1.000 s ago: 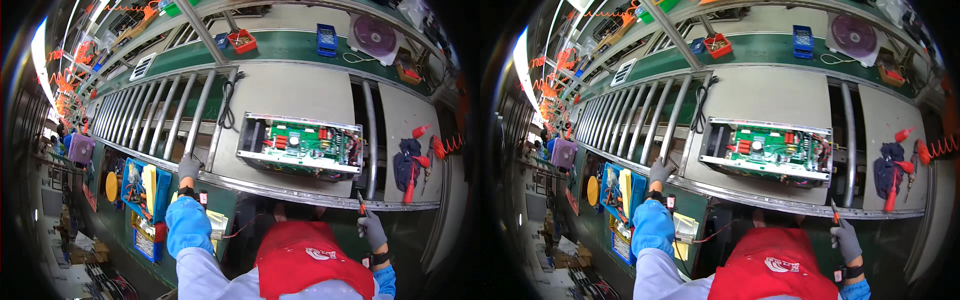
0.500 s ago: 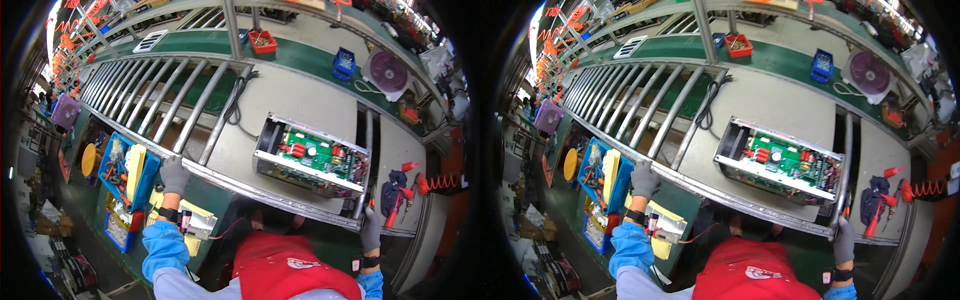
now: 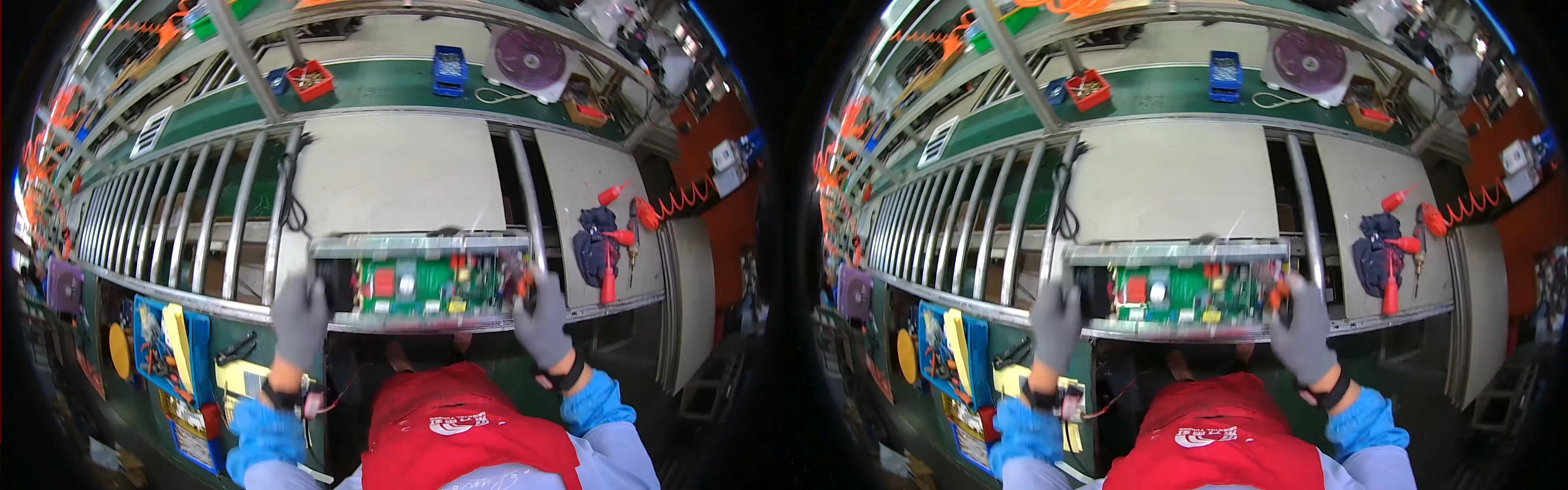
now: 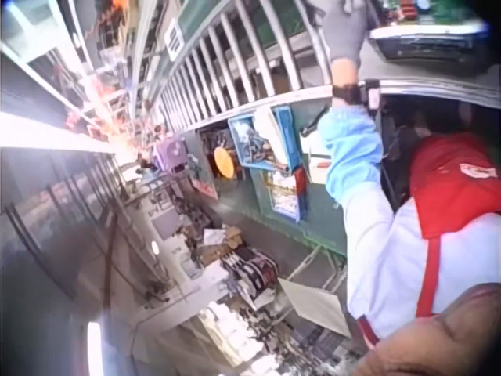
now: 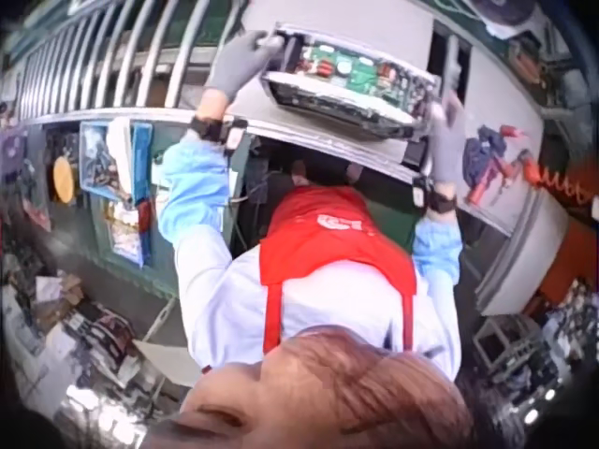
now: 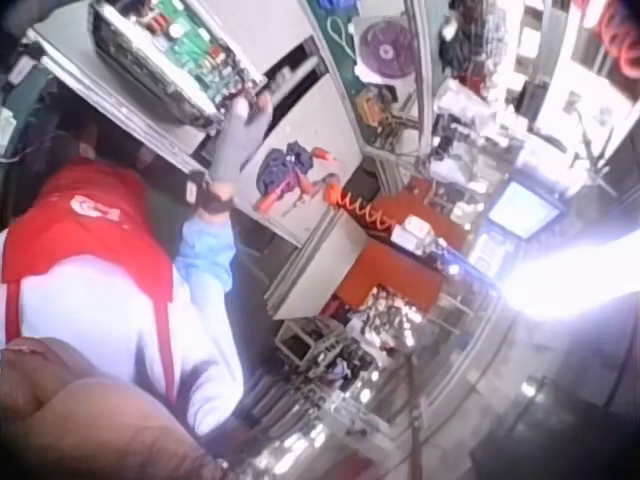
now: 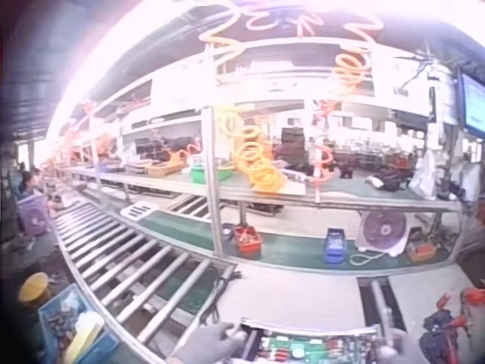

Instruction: Assembling, wiring, and labeling electronic inverter units on a factory assembly line.

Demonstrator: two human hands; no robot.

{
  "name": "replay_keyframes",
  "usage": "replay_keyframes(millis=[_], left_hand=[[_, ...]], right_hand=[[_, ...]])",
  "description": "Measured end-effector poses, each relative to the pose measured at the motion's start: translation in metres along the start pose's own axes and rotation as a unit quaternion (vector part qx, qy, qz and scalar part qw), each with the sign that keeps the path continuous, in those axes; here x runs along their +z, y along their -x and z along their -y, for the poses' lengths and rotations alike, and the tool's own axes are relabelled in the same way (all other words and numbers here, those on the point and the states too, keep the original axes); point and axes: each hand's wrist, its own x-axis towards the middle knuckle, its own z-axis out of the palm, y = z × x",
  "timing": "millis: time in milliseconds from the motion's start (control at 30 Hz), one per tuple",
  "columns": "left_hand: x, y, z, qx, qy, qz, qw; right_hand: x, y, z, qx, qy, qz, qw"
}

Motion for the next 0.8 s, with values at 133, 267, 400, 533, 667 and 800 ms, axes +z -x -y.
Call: replay_keyframes(millis=[133, 267, 400, 533, 667, 800], left_hand=[[-0.031, 0.107, 0.003, -0.286, 0.172, 0.101, 0.937], [-0.007, 0.166, 0.016, -0.208, 0.107, 0.265, 0.936], [0.04, 0.164, 0.0, -0.202, 0.15, 0.217, 0.943], [0.058, 0.124, -0.012, -0.112, 0.118, 0.235, 0.958], [0.021, 0.067, -0.034, 0.004, -0.093, 0.536, 0.839], [0.023, 0.011, -0.081, -0.048, 0.11, 0.45, 0.885]], right_hand=[[-0.03, 0.081, -0.011, -0.139, -0.04, 0.15, 0.978], [-0.011, 0.124, -0.058, -0.147, 0.002, 0.233, 0.961], [-0.007, 0.095, -0.077, -0.062, 0.039, 0.254, 0.965], [-0.031, 0.057, -0.064, 0.029, 0.009, 0.253, 0.967], [-0.046, 0.034, -0.047, 0.127, 0.069, 0.244, 0.959], [-0.029, 0.031, -0.058, 0.119, 0.115, 0.206, 0.965]])
